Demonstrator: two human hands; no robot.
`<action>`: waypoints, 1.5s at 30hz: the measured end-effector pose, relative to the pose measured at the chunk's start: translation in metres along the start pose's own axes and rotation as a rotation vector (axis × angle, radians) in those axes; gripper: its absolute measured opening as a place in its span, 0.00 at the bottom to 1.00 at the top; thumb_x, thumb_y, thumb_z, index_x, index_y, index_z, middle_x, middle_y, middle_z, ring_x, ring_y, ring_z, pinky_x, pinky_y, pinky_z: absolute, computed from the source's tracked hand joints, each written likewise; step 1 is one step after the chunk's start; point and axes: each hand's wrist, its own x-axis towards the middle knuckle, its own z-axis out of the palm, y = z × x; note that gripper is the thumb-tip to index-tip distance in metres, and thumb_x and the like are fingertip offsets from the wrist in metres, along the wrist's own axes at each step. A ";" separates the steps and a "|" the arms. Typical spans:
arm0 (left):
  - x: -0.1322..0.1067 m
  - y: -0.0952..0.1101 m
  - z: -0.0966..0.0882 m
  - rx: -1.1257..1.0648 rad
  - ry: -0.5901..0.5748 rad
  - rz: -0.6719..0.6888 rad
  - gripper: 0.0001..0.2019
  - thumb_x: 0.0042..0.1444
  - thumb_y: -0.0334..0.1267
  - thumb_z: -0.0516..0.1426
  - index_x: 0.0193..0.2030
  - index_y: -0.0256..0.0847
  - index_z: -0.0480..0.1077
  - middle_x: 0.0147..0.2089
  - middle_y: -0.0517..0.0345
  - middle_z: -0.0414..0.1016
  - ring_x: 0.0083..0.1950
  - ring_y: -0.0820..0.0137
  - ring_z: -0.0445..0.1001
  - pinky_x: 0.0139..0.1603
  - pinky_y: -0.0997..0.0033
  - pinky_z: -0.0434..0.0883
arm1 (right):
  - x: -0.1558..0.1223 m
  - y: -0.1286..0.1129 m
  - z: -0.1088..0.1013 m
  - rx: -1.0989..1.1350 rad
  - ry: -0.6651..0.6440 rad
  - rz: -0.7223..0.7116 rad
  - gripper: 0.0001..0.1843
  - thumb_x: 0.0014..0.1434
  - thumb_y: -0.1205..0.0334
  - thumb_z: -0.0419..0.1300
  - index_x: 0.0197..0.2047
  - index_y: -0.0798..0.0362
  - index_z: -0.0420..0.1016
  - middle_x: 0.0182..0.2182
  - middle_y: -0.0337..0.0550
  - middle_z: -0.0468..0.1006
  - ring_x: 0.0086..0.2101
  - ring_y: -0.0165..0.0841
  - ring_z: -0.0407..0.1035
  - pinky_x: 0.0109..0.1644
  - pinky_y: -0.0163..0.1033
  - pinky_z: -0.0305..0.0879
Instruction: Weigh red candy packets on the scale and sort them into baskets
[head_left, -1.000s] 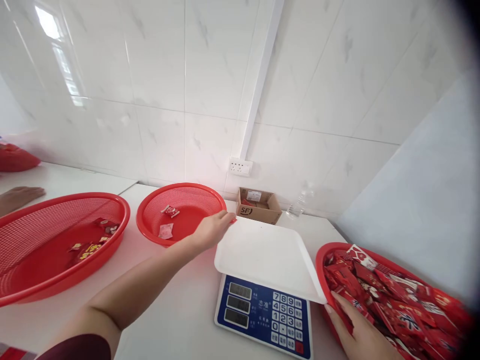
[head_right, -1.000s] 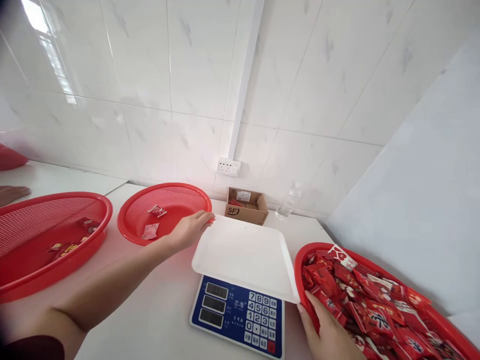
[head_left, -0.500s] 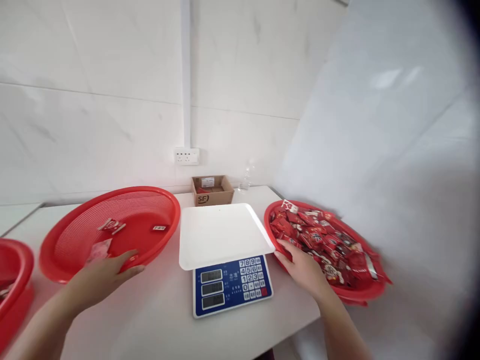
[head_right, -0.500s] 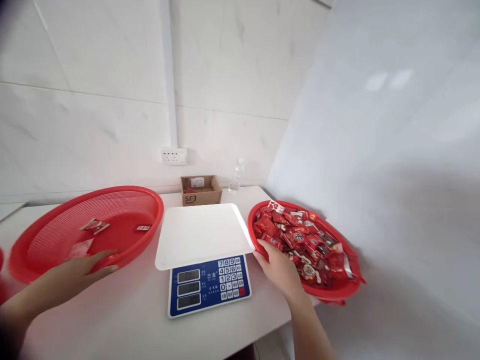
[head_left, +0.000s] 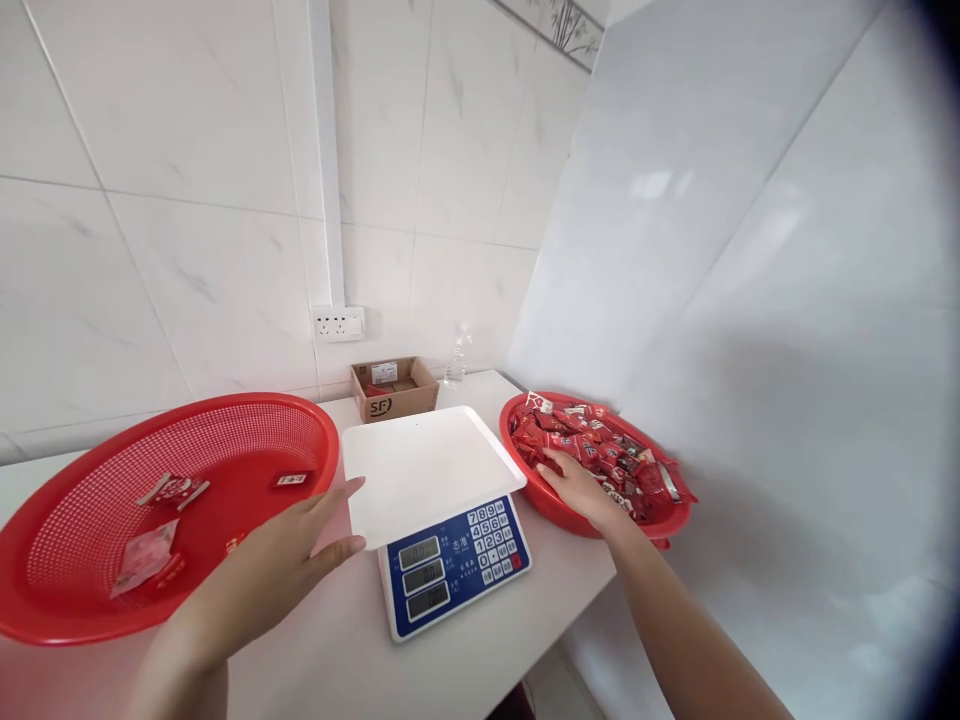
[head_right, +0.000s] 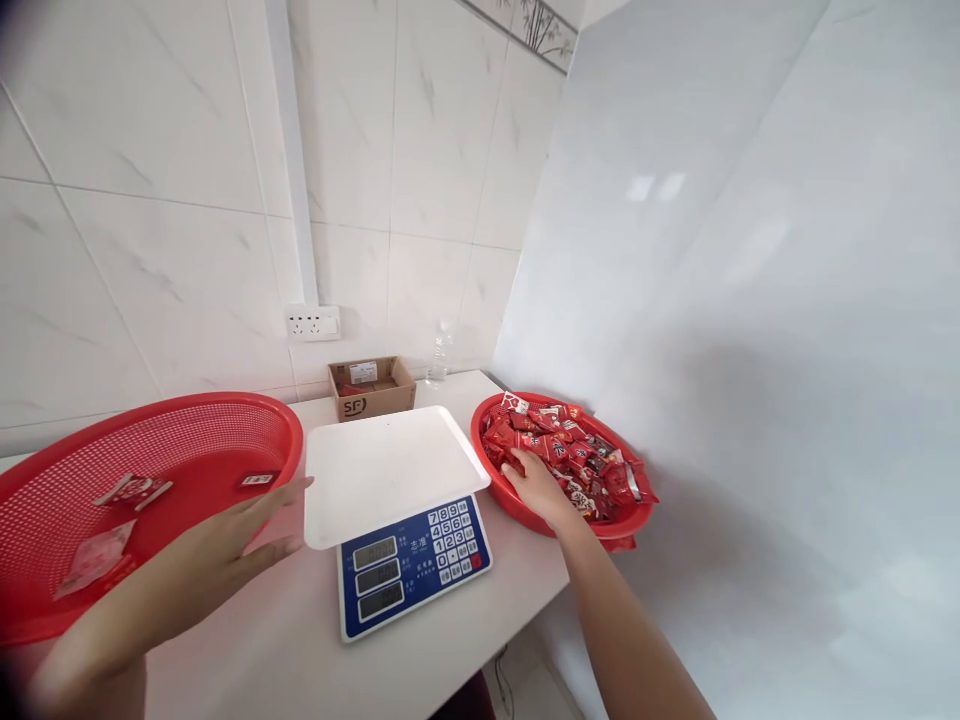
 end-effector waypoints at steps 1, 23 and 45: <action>0.002 0.001 0.003 0.004 -0.039 -0.001 0.30 0.59 0.59 0.46 0.65 0.51 0.56 0.59 0.55 0.70 0.58 0.59 0.70 0.53 0.62 0.68 | 0.002 0.001 0.000 -0.021 0.006 -0.003 0.30 0.62 0.54 0.46 0.63 0.60 0.58 0.63 0.53 0.58 0.61 0.39 0.53 0.64 0.44 0.49; 0.016 -0.003 0.025 -0.020 -0.265 -0.076 0.28 0.61 0.51 0.46 0.67 0.51 0.52 0.59 0.51 0.69 0.58 0.55 0.69 0.55 0.55 0.65 | 0.057 0.003 -0.008 -0.328 0.081 0.055 0.33 0.60 0.60 0.51 0.67 0.52 0.50 0.55 0.53 0.71 0.53 0.44 0.66 0.53 0.44 0.60; 0.020 0.005 0.020 -0.049 -0.215 -0.081 0.26 0.62 0.51 0.45 0.65 0.47 0.57 0.54 0.49 0.72 0.50 0.58 0.75 0.46 0.62 0.71 | -0.004 -0.085 0.008 0.370 0.016 -0.319 0.25 0.53 0.55 0.59 0.55 0.49 0.67 0.44 0.43 0.77 0.40 0.35 0.72 0.45 0.40 0.67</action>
